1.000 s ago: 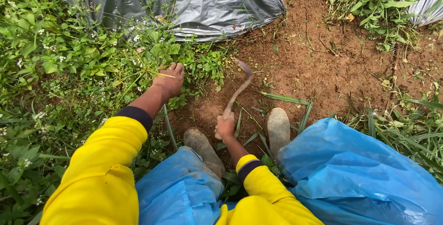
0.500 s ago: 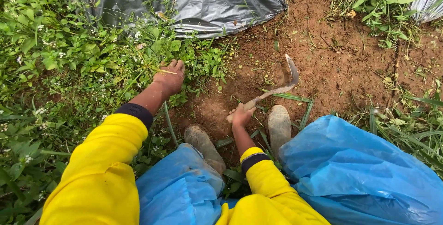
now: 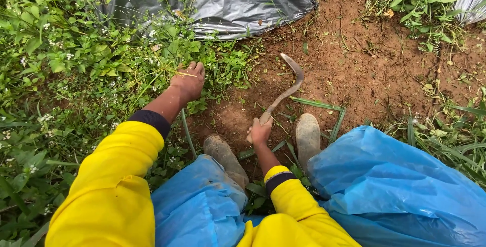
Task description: Using hands and a sickle to remove weeds from the soil next to plastic-covered garden beds.
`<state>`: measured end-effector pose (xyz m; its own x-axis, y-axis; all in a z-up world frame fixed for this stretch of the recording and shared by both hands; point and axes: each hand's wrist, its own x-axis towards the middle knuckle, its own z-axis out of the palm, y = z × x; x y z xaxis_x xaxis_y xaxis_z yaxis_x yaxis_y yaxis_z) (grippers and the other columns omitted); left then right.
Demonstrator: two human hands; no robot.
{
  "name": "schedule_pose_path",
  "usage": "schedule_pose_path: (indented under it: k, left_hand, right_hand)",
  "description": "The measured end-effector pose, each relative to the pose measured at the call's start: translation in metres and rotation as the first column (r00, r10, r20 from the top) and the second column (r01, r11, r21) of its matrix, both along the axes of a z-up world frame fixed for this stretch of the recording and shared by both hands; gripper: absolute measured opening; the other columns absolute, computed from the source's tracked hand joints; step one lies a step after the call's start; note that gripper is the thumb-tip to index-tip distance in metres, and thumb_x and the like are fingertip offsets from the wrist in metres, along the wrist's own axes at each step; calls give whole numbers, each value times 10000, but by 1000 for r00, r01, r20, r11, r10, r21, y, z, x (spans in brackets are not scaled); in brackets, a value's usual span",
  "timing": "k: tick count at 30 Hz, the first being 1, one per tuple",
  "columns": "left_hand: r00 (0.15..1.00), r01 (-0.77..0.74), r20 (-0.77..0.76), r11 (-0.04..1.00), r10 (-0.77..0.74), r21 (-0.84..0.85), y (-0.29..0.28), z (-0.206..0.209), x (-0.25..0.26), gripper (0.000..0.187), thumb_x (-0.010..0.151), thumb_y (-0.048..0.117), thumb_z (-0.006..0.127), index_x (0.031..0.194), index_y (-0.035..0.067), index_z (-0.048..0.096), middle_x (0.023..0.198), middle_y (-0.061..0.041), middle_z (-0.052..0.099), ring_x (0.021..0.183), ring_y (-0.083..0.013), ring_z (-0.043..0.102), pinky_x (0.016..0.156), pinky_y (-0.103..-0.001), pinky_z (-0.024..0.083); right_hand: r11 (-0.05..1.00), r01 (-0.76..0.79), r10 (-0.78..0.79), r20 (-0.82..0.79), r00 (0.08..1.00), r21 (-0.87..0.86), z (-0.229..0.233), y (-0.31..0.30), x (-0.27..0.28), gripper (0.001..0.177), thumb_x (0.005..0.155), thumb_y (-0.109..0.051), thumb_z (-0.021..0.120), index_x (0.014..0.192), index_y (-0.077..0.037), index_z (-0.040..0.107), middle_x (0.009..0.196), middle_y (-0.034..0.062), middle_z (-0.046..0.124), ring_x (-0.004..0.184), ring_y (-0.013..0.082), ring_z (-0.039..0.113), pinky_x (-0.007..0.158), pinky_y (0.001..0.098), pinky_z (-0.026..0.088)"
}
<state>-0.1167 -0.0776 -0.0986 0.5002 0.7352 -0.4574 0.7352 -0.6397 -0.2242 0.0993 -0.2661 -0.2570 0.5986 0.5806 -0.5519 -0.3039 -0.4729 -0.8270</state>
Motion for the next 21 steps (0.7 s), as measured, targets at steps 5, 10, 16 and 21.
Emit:
schedule_pose_path:
  k: [5,10,16,21]
  left_hand:
    - [1000,-9,18,1000,9,3,3,-9,-7,490,951,178,517,1402,-10,560,1252,-121,503,1314,-305,487,1068,-599,437]
    - [999,-35,18,999,35,-23,6,11,4,466,962,154,528,1386,-34,573,1232,-135,499,1290,-321,494,1043,-622,458]
    - [995,-94,-41,993,92,-71,16,-16,5,465,994,218,535,1375,-47,575,1257,-143,516,1283,-316,515,1010,-635,479]
    - [960,-239,-217,920,176,-310,51,106,88,256,1029,127,548,1097,-15,750,1048,-144,730,922,-267,722,770,-445,644]
  right_hand:
    - [998,-61,61,-23,998,7,-3,8,0,849,922,-130,588,1612,-15,107,1147,307,517,600,195,673,502,330,660]
    - [820,-564,554,-111,825,-98,-2,-30,-33,796,923,-121,582,1594,71,198,1020,275,641,595,199,679,452,332,614]
    - [867,-488,491,13,871,-101,18,-8,-18,362,918,-100,613,1243,44,543,795,207,654,545,229,670,419,338,582]
    - [995,89,-92,-71,993,-51,6,69,-50,545,867,-180,567,1397,-68,504,648,75,578,464,162,529,420,352,468]
